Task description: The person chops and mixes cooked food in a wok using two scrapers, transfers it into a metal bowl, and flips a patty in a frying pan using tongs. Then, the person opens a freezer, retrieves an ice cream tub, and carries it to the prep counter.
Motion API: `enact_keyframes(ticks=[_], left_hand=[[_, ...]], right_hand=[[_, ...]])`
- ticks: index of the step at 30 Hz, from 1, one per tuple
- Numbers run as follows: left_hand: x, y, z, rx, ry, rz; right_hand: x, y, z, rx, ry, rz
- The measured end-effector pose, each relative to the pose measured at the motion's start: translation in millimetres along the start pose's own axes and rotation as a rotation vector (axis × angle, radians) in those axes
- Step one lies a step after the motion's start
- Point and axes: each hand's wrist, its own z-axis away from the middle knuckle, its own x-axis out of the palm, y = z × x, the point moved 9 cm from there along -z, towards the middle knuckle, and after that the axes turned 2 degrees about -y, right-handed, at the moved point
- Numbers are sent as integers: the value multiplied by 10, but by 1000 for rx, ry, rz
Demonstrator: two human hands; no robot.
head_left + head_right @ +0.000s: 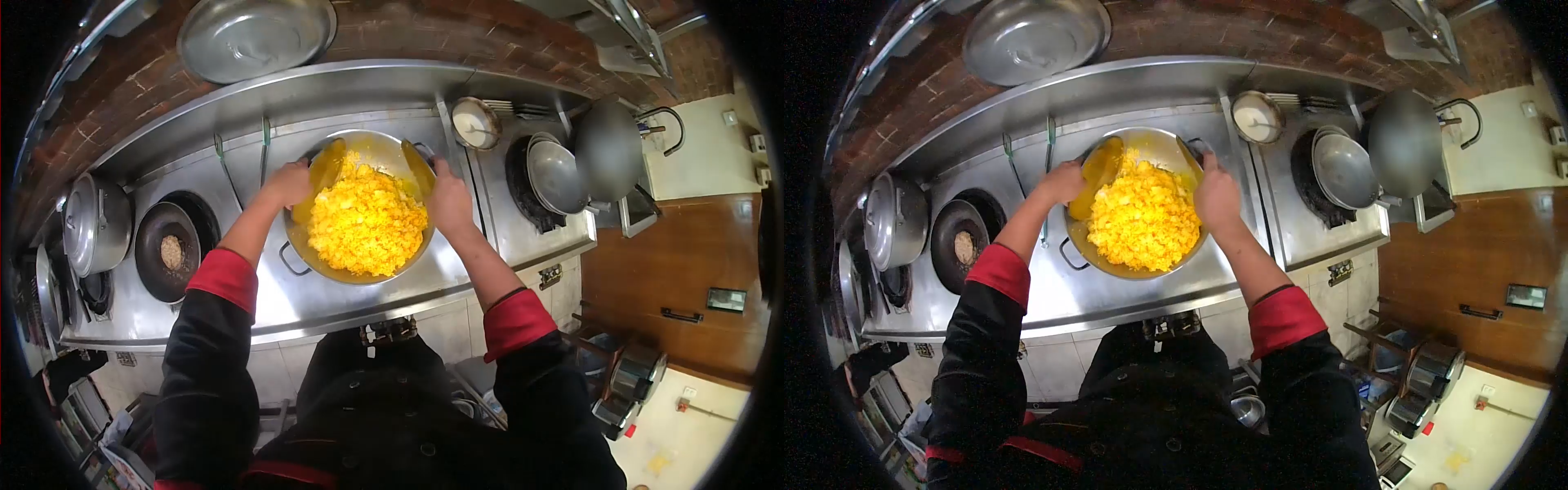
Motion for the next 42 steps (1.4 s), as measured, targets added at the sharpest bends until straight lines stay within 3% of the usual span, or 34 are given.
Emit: enact_keyframes(ticks=[2, 3, 4, 5, 6, 8, 10, 11, 12, 13, 14, 16, 18, 20, 21, 22, 24, 26, 27, 30, 33, 36, 38, 39, 41, 42], left_hand=[[255, -63, 148, -277, -285, 608], [462, -166, 100, -278, -288, 610], [863, -318, 42, -281, -319, 888], [1158, -362, 26, -275, -349, 1162], [1279, -313, 57, -266, -350, 1153], [1267, -312, 83, -381, -28, 1056], [788, -152, 375, -359, 29, 966], [477, -50, 480, -234, 96, 850], [212, 73, 583, -108, 159, 729], [119, 89, 700, -147, 176, 724], [26, 117, 808, -152, 178, 728], [-437, 405, 1080, 187, 436, 573], [-351, 381, 1150, 174, 443, 607], [212, 262, 1020, 134, 446, 455], [576, 186, 903, 88, 391, 486], [480, 176, 927, 80, 408, 481], [357, 191, 896, -8, 264, 496], [158, 212, 1143, -24, 304, 507], [-1, 233, 1218, -11, 355, 507], [313, 298, 1131, -9, 376, 438], [286, 364, 977, -68, 216, 355], [-201, 418, 1315, -44, 449, 426], [466, 339, 1175, -258, 194, 433], [626, 403, 1090, -275, 207, 407], [353, 646, 985, -254, 229, 300], [253, 721, 1036, -340, 89, 194]], right_hand=[[329, 370, 154, 60, -15, -130], [531, 590, 185, 115, -12, -264], [848, 745, 114, 109, -17, -266], [1216, 940, 53, 114, -25, -486], [1383, 1009, 8, 121, -20, -709], [746, 479, -32, 34, 3, -552], [377, -9, 54, 152, -311, -440], [248, -125, 85, 147, -320, -439], [-10, -289, 107, -14, -197, -473], [-249, -416, 160, -171, -72, -503], [-332, -424, 179, -175, -77, -501], [-626, -551, 232, -375, 57, -547], [-508, -508, 247, -343, 42, -585], [117, -259, 263, -273, -31, -539], [601, -205, 331, -343, -51, -438], [932, -223, 342, -417, -60, -339], [654, -401, 151, -406, -136, -318], [192, -650, 55, -313, -333, -321], [-80, -781, 86, -446, -271, -284], [906, -471, 353, -497, -361, -125], [839, -681, 117, -559, -402, -146], [416, -624, 150, -645, -445, -276], [699, -369, 278, -673, -465, -262], [1016, -271, 357, -593, -581, -102], [942, -397, 130, -622, -613, -234], [884, -398, 154, -624, -674, -281]])
